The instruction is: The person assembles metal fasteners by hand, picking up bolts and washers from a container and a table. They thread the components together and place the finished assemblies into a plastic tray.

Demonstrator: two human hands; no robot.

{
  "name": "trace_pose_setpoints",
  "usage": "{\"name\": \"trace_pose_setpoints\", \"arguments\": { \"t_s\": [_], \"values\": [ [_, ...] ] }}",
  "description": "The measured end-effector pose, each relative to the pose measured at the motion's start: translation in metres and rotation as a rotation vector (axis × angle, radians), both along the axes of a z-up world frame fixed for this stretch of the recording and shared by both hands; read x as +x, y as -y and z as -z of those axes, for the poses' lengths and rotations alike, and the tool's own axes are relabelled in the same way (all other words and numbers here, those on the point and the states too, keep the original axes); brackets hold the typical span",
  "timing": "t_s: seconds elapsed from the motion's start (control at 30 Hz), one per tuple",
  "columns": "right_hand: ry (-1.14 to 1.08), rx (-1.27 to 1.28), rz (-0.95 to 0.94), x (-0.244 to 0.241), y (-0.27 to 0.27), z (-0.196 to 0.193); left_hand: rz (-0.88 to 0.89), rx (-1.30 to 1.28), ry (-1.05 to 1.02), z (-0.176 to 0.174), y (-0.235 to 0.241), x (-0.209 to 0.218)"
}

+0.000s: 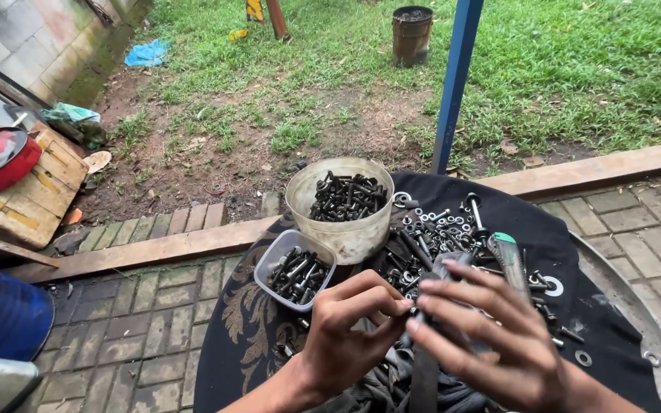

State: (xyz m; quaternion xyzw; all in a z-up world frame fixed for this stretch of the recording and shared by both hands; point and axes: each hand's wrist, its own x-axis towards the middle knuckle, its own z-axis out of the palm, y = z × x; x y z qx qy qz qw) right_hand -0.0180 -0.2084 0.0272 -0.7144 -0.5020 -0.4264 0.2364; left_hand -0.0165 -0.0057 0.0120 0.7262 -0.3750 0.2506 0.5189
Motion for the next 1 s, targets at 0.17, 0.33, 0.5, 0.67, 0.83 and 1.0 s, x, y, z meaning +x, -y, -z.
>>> {"name": "trace_pose_setpoints", "arguments": {
  "t_s": [0.17,0.33,0.5,0.67,0.83,1.0],
  "values": [
    [-0.025,-0.012,0.059,0.013,0.012,0.006,-0.055,-0.024,0.015,0.003,-0.001,0.004],
    [-0.051,-0.001,0.083,0.02,0.017,0.014,-0.074,0.003,0.031,0.01,-0.004,0.009],
    [-0.025,0.023,0.073,0.006,0.013,0.014,-0.067,-0.016,0.001,0.01,-0.002,0.001],
    [-0.004,0.034,-0.007,-0.02,-0.002,0.004,-0.041,-0.026,-0.006,0.005,0.005,-0.013],
    [0.008,0.051,0.017,-0.013,0.001,0.007,-0.021,-0.032,-0.031,-0.002,0.007,-0.019],
    [-0.14,0.102,0.09,-0.001,0.001,0.016,-0.024,0.052,-0.059,-0.002,0.003,-0.016]
  ]
}}
